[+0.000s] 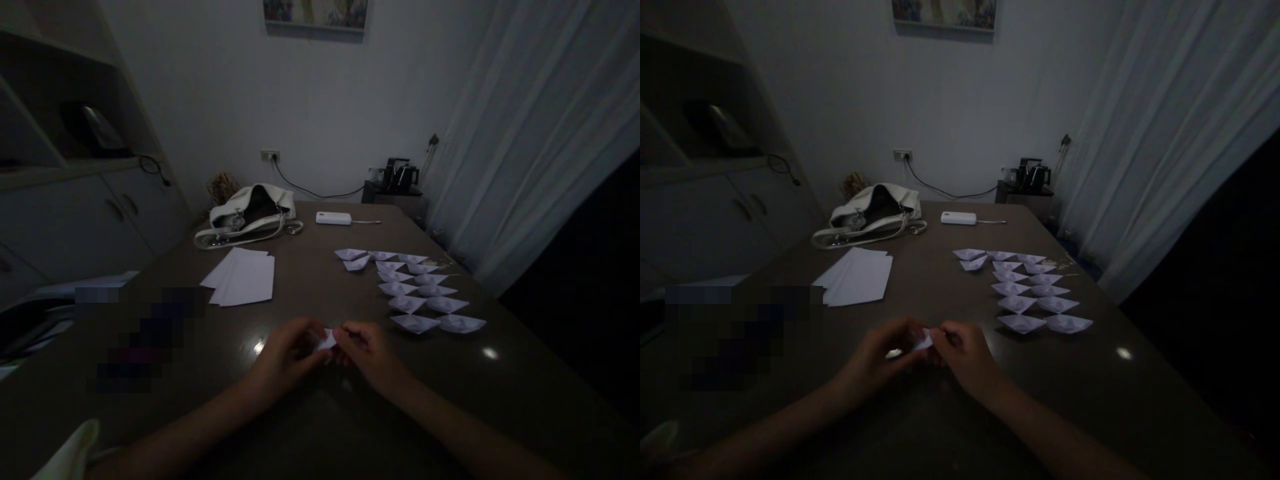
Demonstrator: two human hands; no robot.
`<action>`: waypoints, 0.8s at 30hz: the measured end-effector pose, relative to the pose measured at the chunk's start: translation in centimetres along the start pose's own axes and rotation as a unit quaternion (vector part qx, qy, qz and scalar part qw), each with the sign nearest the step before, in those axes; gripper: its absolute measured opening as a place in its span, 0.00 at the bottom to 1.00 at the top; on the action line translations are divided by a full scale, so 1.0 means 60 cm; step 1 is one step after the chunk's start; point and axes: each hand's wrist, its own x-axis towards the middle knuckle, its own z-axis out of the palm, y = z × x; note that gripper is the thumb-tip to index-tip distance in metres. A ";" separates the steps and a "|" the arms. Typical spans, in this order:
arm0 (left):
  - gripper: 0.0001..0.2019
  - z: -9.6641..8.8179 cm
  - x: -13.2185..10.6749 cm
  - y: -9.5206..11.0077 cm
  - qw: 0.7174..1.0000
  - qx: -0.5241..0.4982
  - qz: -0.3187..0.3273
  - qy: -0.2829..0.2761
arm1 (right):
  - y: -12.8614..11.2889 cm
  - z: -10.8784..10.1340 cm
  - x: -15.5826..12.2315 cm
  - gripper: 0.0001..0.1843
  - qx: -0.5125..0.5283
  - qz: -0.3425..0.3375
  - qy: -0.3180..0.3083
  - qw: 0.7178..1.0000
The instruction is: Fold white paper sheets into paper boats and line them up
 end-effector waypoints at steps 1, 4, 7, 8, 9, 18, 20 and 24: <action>0.12 -0.001 0.002 -0.001 1.000 -0.023 -0.013 -0.007 | 0.000 0.000 0.001 0.16 0.014 -0.007 -0.002 1.000; 0.13 -0.003 0.006 -0.003 0.990 -0.121 -0.066 -0.030 | -0.001 -0.003 0.003 0.13 0.029 -0.028 -0.010 0.999; 0.15 -0.004 0.009 0.000 0.974 -0.197 -0.098 -0.048 | -0.002 -0.006 0.006 0.12 0.009 -0.038 0.001 0.999; 0.15 -0.003 0.009 0.002 0.969 -0.217 -0.106 -0.051 | -0.003 -0.007 0.006 0.11 0.002 -0.043 0.002 0.999; 0.16 -0.003 0.009 0.002 0.964 -0.235 -0.112 -0.050 | -0.005 -0.008 0.006 0.11 -0.003 -0.049 0.001 0.999; 0.14 0.006 0.006 -0.004 0.970 -0.226 -0.089 0.023 | -0.014 0.002 -0.001 0.09 -0.027 -0.044 0.038 0.998; 0.13 0.006 0.003 -0.001 0.980 -0.187 -0.072 0.005 | -0.007 0.005 0.001 0.11 -0.006 -0.028 0.043 0.999; 0.12 -0.001 0.000 0.006 0.993 -0.108 -0.025 -0.035 | 0.005 0.000 0.009 0.10 0.019 -0.002 0.044 0.999</action>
